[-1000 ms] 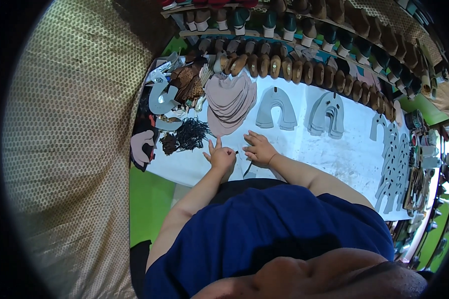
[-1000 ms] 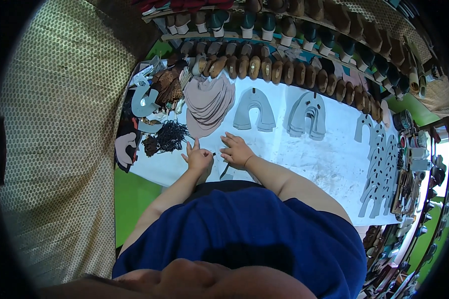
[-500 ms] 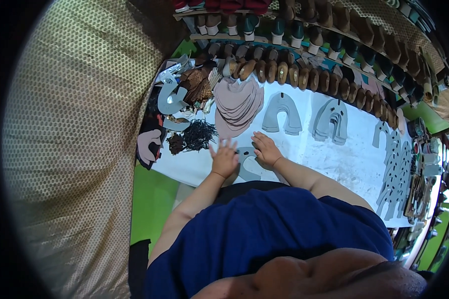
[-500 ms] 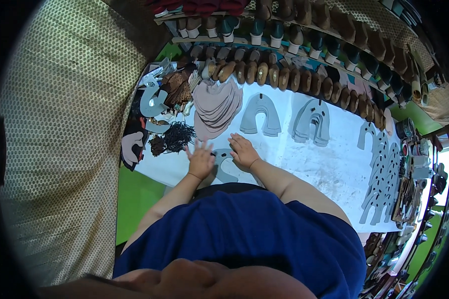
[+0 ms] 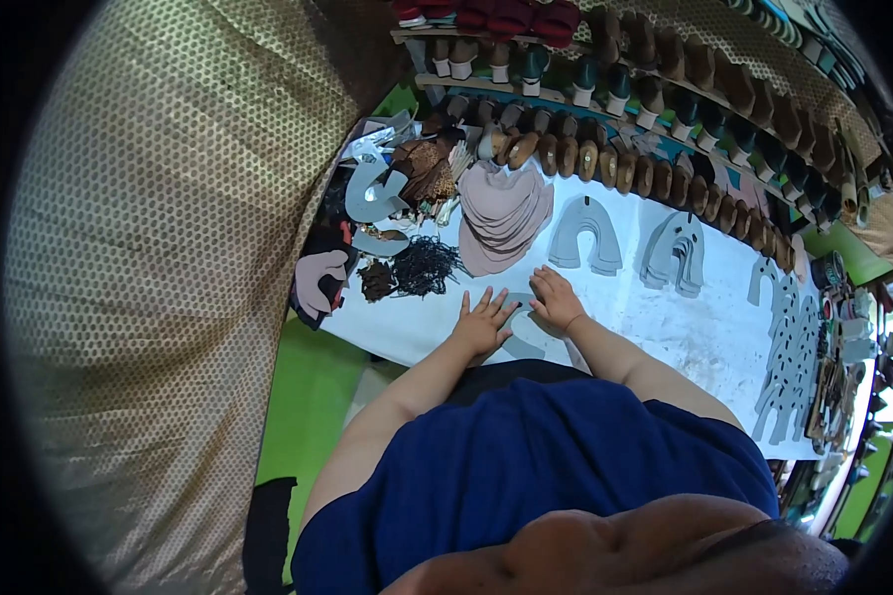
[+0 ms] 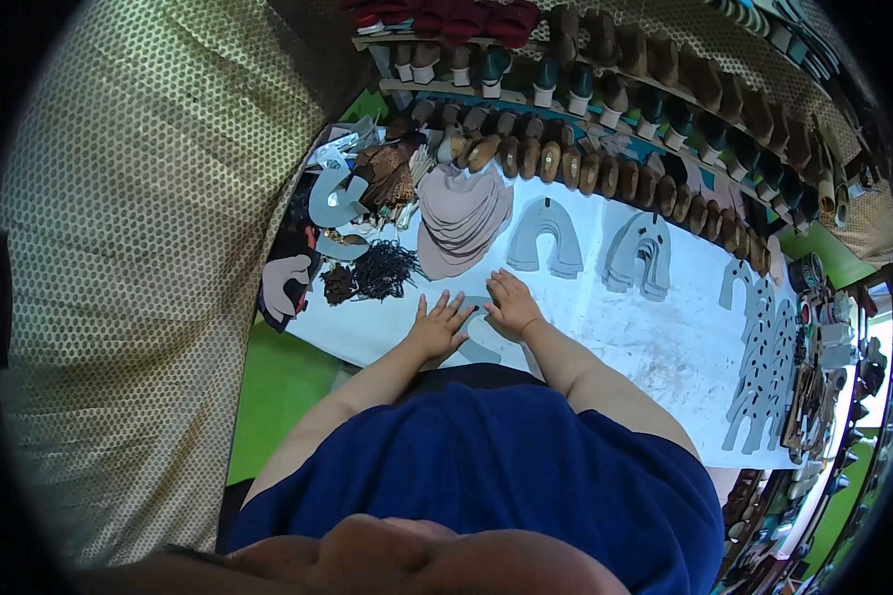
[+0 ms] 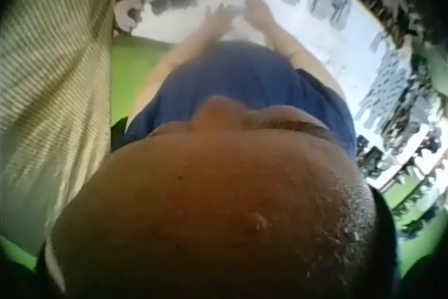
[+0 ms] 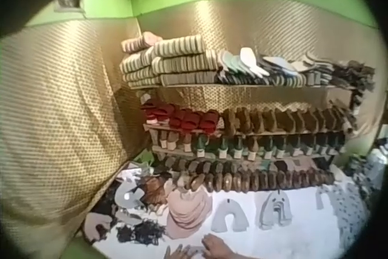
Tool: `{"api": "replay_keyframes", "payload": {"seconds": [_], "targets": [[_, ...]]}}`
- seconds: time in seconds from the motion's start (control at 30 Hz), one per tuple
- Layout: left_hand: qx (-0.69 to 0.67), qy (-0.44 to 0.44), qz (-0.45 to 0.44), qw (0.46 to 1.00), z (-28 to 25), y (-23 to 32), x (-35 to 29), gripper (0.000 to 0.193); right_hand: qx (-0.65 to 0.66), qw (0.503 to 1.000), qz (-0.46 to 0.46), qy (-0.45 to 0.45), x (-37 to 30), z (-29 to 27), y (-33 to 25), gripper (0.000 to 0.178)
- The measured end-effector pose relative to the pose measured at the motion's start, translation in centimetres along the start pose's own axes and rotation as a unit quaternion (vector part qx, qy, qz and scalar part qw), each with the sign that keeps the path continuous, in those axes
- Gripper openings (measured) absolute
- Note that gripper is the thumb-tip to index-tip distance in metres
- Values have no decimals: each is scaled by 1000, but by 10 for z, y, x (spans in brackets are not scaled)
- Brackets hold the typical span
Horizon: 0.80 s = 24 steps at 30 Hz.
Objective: Preparing and sorting shoe components on a workbench in a factory.
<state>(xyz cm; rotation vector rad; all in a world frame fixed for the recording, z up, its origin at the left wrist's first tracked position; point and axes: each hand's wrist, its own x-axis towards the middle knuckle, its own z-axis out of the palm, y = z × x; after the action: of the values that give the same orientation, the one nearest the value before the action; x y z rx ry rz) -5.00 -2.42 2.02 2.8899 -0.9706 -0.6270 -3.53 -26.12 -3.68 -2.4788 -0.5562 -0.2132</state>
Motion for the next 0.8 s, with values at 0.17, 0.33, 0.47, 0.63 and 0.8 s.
{"api": "replay_keyframes", "payload": {"seconds": [0.17, 0.33, 0.47, 0.63, 0.8], "targets": [[-29, 109, -96, 989, 12, -60, -39, 72, -25, 999, 19, 5, 2, 0, -5, 53], [-34, 255, -325, 910, 14, -148, -97, 63, -60, 997, 52, 1, 4, -1, -11, 51], [-44, 295, -384, 874, 10, -204, -127, 40, -81, 995, 61, -4, 5, -3, -17, 48], [-77, 300, -386, 869, 5, -241, -131, 29, -128, 987, 98, -27, 7, -2, -27, 43], [-89, 288, -354, 886, 12, -264, -120, 26, -164, 975, 146, -27, 5, 7, -37, 42]]}}
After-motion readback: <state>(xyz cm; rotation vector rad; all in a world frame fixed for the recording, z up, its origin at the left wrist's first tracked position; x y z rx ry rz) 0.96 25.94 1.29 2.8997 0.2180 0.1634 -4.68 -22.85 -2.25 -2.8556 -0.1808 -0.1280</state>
